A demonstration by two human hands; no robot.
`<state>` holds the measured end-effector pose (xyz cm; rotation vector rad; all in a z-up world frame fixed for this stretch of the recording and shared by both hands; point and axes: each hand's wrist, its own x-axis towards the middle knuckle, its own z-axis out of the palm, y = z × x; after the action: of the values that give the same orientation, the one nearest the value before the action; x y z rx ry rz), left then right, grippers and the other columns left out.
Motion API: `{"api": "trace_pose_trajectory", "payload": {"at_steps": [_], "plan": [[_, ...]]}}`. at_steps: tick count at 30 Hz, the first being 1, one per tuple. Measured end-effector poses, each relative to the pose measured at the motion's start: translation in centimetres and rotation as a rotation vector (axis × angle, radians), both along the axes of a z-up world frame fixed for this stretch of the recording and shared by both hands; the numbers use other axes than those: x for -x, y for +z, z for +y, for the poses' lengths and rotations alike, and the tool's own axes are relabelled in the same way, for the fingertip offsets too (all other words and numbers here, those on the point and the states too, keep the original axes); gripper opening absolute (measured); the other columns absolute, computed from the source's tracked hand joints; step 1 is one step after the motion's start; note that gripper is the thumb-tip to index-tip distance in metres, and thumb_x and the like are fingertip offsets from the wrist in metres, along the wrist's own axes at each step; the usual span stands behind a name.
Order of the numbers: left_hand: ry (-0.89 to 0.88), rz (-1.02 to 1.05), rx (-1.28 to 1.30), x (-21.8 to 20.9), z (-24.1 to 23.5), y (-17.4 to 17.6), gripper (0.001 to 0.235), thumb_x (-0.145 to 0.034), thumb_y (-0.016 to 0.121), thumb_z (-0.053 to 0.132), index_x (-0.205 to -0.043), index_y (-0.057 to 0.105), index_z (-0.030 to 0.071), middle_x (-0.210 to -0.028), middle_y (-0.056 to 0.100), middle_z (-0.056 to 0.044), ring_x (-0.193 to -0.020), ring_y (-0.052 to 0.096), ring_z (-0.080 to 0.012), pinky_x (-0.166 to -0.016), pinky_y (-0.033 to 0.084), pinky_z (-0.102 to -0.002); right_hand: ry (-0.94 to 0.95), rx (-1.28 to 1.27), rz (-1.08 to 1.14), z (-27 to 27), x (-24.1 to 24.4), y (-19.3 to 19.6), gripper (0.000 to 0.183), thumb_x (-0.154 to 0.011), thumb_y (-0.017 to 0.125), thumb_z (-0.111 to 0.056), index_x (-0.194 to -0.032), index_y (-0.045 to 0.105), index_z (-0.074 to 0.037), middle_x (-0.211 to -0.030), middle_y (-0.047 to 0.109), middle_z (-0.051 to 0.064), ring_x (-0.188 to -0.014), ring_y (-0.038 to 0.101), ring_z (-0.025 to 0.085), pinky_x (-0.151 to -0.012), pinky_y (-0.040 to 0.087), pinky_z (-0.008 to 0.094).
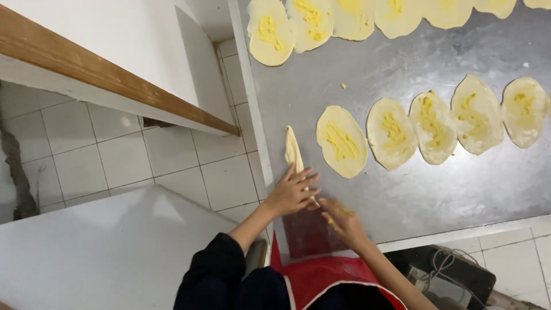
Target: Apply a butter or egg wash mixture to pieces of dough, roll them into ropes, and braid them together.
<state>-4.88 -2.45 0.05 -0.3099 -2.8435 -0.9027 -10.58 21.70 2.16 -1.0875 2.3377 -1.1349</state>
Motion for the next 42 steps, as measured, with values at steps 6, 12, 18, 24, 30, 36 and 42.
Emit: {"api": "trace_pose_trajectory", "payload": {"at_steps": [6,12,18,24,30,36,42], "plan": [[0.051,0.077,0.139,4.5,6.8,1.1,0.035,-0.086,0.074,0.041,-0.107,0.074,0.014,-0.123,0.066,-0.005,-0.126,0.055,-0.026,-0.118,0.031,-0.057,-0.506,-0.059,-0.122,6.6,6.5,0.7,0.021,-0.094,0.072,-0.005,-0.114,0.074,-0.006,-0.101,0.077,0.014,-0.084,0.076,0.023,-0.073,0.058,0.035],[0.298,0.024,0.236,9.4,12.4,-4.9,0.025,-0.088,0.078,0.026,-0.103,0.071,0.007,-0.103,0.064,-0.007,-0.107,0.061,-0.0268,-0.102,0.046,-0.044,-0.235,-0.022,0.246,5.0,9.2,1.3,0.049,-0.079,0.072,-0.006,-0.127,0.064,-0.005,-0.117,0.071,0.018,-0.097,0.073,0.034,-0.082,0.058,0.04],[0.605,-0.194,-0.731,9.4,10.4,-3.4,0.024,-0.098,0.068,0.027,-0.106,0.072,0.005,-0.104,0.072,-0.006,-0.103,0.068,-0.0264,-0.095,0.053,-0.043,-0.001,-0.031,0.458,0.7,14.6,-5.0,0.044,-0.082,0.069,-0.016,-0.124,0.06,-0.012,-0.108,0.071,0.019,-0.098,0.071,0.038,-0.083,0.056,0.049],[0.423,-0.051,-0.571,15.7,6.7,-4.0,0.023,-0.105,0.064,0.03,-0.117,0.075,0.013,-0.135,0.066,-0.008,-0.129,0.058,-0.0251,-0.108,0.05,-0.043,0.002,-0.074,0.358,10.3,6.2,-3.9,0.037,-0.083,0.066,-0.01,-0.12,0.067,-0.015,-0.101,0.071,0.013,-0.087,0.07,0.034,-0.07,0.056,0.046],[-0.178,-0.091,0.028,19.1,10.0,-3.7,0.039,-0.087,0.072,0.03,-0.122,0.074,0.014,-0.124,0.069,-0.004,-0.122,0.061,-0.0242,-0.107,0.047,-0.042,0.125,-0.4,0.105,17.7,0.8,-8.8,0.041,-0.078,0.072,-0.014,-0.119,0.069,-0.012,-0.104,0.068,0.015,-0.089,0.067,0.036,-0.071,0.056,0.047],[-0.395,-0.103,-0.205,14.3,17.9,0.4,0.053,-0.077,0.08,0.046,-0.112,0.075,0.007,-0.111,0.07,-0.009,-0.112,0.063,-0.0275,-0.099,0.049,-0.04,0.034,-0.238,0.085,15.2,0.7,-5.4,0.038,-0.078,0.073,-0.016,-0.114,0.066,-0.005,-0.1,0.07,0.014,-0.09,0.068,0.035,-0.07,0.055,0.047],[-0.398,-0.074,0.178,10.8,25.3,-4.1,0.025,-0.075,0.081,0.031,-0.089,0.077,0.011,-0.096,0.072,-0.006,-0.099,0.069,-0.0257,-0.089,0.056,-0.037,0.104,-0.442,0.058,17.4,-1.3,-11.8,0.019,-0.087,0.072,-0.019,-0.103,0.07,-0.011,-0.095,0.072,0.01,-0.086,0.07,0.031,-0.076,0.056,0.045]]}}
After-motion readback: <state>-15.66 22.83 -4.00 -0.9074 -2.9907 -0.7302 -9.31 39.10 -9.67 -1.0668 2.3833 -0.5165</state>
